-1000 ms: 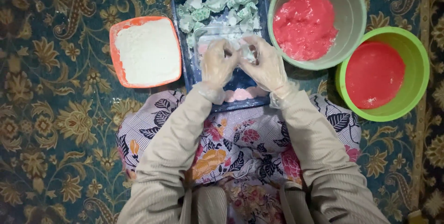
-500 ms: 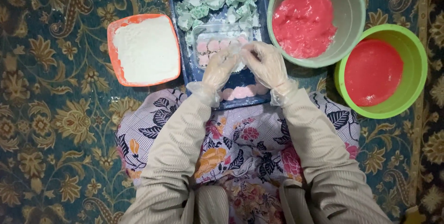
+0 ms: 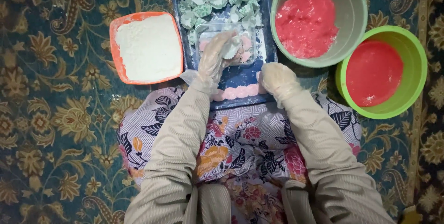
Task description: A person wearing gloves shapes small pieces of pink dough into balls and places them into a tray alongside green dough balls.
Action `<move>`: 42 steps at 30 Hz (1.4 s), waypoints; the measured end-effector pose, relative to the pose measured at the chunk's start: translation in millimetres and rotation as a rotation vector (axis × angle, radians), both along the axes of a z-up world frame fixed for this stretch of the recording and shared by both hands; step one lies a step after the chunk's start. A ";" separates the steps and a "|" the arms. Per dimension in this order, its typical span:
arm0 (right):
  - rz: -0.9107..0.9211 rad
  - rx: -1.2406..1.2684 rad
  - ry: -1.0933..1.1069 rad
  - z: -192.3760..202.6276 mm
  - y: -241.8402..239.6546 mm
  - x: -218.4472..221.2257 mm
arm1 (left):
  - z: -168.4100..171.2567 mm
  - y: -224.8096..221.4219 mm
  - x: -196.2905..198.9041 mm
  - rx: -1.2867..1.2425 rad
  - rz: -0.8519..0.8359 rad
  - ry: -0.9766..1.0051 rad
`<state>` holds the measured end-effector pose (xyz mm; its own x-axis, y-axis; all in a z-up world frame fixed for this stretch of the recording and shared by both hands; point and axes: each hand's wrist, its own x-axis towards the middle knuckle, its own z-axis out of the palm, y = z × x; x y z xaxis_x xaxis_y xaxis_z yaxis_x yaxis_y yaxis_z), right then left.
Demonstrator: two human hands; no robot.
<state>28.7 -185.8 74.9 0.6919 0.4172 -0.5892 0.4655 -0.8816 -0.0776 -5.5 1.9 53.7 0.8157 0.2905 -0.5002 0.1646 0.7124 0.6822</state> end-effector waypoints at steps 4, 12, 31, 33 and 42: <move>-0.093 -0.040 0.013 -47.0 -3.0 3.7 | -17.1 3.3 4.6 -0.172 0.144 0.010; 0.020 0.098 -0.038 -36.9 -3.4 0.4 | -19.3 14.5 5.4 -0.095 0.128 -0.020; 0.113 0.274 0.015 -60.6 18.4 -11.3 | 24.7 29.9 -2.2 -0.073 0.108 -0.060; 0.113 0.254 0.024 -65.0 13.2 -12.8 | 7.1 26.3 0.5 -0.114 0.102 -0.054; -0.133 0.812 -0.153 1.2 5.3 0.6 | -32.4 -9.2 10.6 -0.251 0.057 0.134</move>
